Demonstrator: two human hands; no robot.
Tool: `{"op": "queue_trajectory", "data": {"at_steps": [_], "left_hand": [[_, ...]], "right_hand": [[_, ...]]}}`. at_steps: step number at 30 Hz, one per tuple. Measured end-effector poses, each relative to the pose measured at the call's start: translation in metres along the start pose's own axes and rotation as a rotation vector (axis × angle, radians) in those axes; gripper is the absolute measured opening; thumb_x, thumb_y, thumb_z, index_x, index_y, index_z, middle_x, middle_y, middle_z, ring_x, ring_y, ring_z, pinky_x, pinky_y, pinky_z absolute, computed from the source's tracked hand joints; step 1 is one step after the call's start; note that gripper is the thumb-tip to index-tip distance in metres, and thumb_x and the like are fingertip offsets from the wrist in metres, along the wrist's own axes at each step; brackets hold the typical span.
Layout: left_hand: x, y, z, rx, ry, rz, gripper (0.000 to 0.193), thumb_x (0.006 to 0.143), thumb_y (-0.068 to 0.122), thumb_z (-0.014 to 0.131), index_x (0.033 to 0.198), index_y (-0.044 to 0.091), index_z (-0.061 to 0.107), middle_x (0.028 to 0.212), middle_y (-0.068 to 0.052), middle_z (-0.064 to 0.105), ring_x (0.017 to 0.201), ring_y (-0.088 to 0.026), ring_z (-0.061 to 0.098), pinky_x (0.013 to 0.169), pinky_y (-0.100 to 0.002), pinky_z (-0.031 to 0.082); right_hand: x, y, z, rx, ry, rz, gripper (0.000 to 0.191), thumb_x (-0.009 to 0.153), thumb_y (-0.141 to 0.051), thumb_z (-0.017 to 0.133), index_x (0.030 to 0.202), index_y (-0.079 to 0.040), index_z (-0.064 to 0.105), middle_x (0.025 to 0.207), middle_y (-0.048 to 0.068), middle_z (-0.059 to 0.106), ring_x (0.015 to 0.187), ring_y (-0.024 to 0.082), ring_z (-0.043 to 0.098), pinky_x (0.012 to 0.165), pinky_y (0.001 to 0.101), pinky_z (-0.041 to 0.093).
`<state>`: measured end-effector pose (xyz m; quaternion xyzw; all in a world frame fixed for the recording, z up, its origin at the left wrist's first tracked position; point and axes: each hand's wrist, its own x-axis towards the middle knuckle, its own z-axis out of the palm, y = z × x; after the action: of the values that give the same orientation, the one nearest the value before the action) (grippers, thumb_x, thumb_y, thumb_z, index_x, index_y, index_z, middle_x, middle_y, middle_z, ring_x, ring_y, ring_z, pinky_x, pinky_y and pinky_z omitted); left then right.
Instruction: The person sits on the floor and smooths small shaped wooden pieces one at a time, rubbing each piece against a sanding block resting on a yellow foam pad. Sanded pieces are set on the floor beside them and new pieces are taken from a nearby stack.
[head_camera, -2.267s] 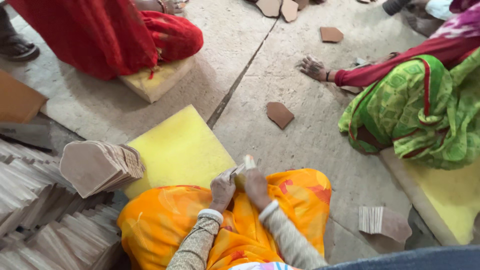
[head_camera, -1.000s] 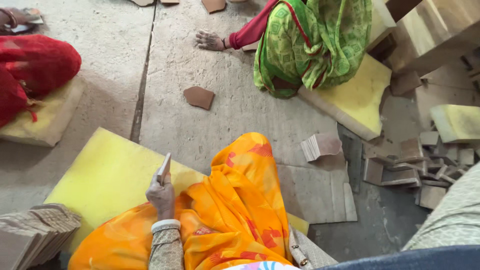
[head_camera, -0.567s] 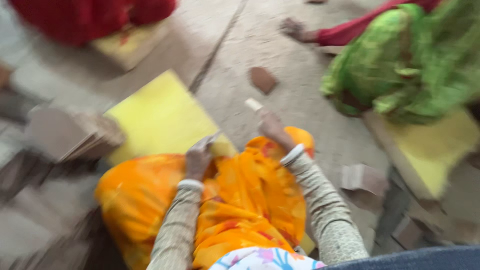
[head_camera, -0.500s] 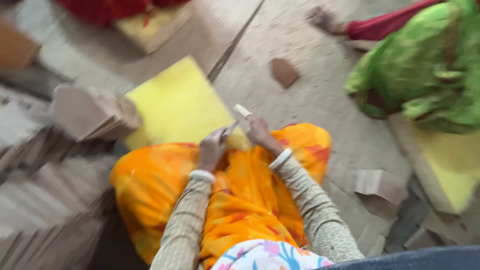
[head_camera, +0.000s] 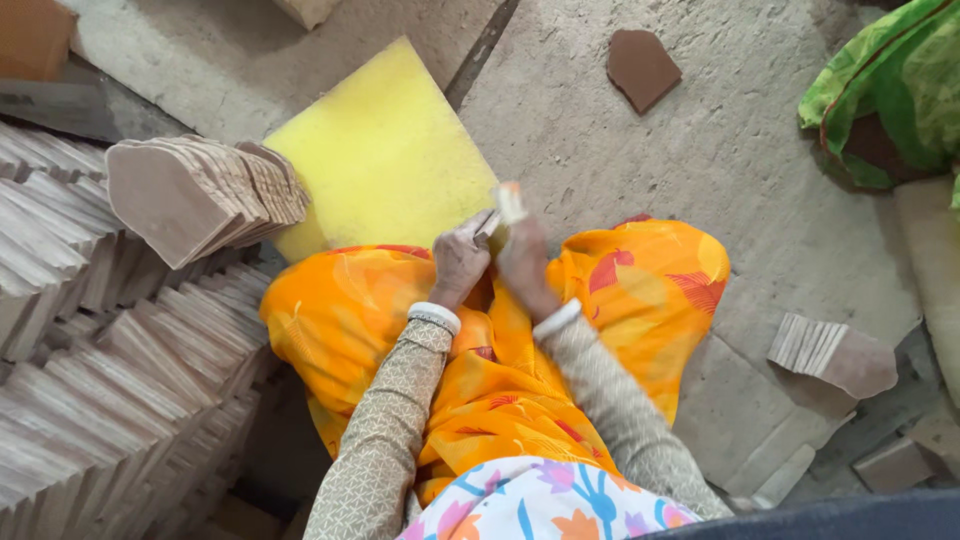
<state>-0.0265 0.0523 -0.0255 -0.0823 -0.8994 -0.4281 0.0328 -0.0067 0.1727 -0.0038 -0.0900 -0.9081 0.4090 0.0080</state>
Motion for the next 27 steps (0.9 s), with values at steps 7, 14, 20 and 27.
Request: {"op": "queue_trajectory", "data": {"at_steps": [7, 14, 20, 27], "left_hand": [[0.001, -0.006, -0.003, 0.04, -0.016, 0.03, 0.026, 0.095, 0.02, 0.067, 0.12, 0.015, 0.074, 0.105, -0.013, 0.076, 0.086, -0.032, 0.074, 0.074, -0.042, 0.06], [0.006, 0.004, -0.013, -0.108, -0.068, -0.131, 0.033, 0.089, 0.017, 0.07, 0.122, 0.017, 0.076, 0.079, -0.021, 0.07, 0.066, -0.038, 0.07, 0.059, -0.046, 0.055], [0.012, -0.014, -0.016, -0.074, 0.008, -0.011, 0.033, 0.092, 0.009, 0.062, 0.12, 0.016, 0.078, 0.087, -0.021, 0.071, 0.073, -0.039, 0.069, 0.065, -0.044, 0.056], [0.008, -0.023, -0.006, -0.085, -0.114, -0.054, 0.01, 0.093, 0.019, 0.071, 0.097, 0.011, 0.075, 0.085, -0.019, 0.072, 0.076, -0.037, 0.073, 0.063, -0.043, 0.057]], "right_hand": [[-0.008, -0.006, 0.0, 0.132, 0.062, -0.098, 0.055, 0.089, 0.004, 0.043, 0.143, 0.004, 0.056, 0.139, 0.029, 0.06, 0.132, 0.042, 0.057, 0.115, 0.0435, 0.045], [0.003, -0.011, 0.011, 0.132, 0.117, -0.302, 0.055, 0.1, 0.006, 0.043, 0.154, 0.003, 0.043, 0.155, 0.025, 0.049, 0.149, 0.038, 0.047, 0.129, 0.0416, 0.035], [-0.002, -0.03, 0.019, 0.148, 0.122, -0.123, 0.064, 0.097, 0.007, 0.043, 0.159, 0.006, 0.03, 0.164, 0.031, 0.033, 0.154, 0.043, 0.033, 0.128, 0.0446, 0.026], [-0.02, -0.011, 0.021, 0.067, 0.159, -0.398, 0.06, 0.088, 0.009, 0.039, 0.147, 0.003, 0.051, 0.15, 0.028, 0.052, 0.146, 0.043, 0.047, 0.123, 0.0455, 0.038]]}}
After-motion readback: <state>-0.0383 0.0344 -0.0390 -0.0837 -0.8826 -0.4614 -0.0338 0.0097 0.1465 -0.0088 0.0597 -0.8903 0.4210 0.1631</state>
